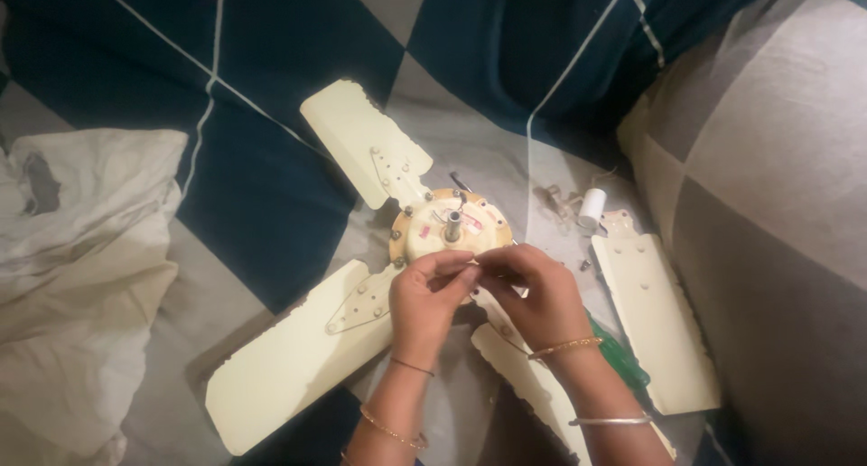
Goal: The person assembles an electric fan by attaching blades to the central motor housing. They use a screwdriver to tighten screws securing each blade in place, working on a patterned floor covering.
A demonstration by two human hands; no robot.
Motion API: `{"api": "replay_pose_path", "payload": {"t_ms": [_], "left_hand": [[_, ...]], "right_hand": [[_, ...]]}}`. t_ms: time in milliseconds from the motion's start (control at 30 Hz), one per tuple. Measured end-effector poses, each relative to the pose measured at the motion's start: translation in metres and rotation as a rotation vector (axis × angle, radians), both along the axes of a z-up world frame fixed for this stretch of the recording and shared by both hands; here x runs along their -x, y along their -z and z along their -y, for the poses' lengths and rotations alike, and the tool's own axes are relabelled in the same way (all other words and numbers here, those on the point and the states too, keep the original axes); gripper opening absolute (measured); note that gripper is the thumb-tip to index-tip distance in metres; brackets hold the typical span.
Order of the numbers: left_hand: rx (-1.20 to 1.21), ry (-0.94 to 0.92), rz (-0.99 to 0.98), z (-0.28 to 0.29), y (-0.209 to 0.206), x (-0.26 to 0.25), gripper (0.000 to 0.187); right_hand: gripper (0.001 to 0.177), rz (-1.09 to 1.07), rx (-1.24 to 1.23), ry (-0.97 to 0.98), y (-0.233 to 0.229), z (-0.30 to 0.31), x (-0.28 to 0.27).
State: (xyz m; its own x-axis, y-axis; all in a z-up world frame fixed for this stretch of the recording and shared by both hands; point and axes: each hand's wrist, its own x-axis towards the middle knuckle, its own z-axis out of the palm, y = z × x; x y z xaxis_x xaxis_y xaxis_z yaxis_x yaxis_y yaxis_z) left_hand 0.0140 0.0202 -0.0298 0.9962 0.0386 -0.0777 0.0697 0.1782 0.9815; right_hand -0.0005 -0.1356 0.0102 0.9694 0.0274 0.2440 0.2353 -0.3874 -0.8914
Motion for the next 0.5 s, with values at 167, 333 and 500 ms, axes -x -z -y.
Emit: {"api": "replay_pose_path", "payload": {"t_ms": [167, 333, 500], "left_hand": [[0.082, 0.023, 0.008, -0.002, -0.004, -0.001, 0.023], [0.054, 0.054, -0.002, -0.005, -0.005, 0.0, 0.025], [0.06, 0.052, 0.005, -0.005, -0.004, -0.001, 0.025]], "right_hand": [[0.02, -0.028, 0.026, 0.043, 0.006, 0.003, -0.001], [0.022, -0.174, -0.024, 0.013, 0.011, 0.005, -0.004], [0.029, -0.322, -0.232, 0.015, 0.013, 0.005, -0.007]]}}
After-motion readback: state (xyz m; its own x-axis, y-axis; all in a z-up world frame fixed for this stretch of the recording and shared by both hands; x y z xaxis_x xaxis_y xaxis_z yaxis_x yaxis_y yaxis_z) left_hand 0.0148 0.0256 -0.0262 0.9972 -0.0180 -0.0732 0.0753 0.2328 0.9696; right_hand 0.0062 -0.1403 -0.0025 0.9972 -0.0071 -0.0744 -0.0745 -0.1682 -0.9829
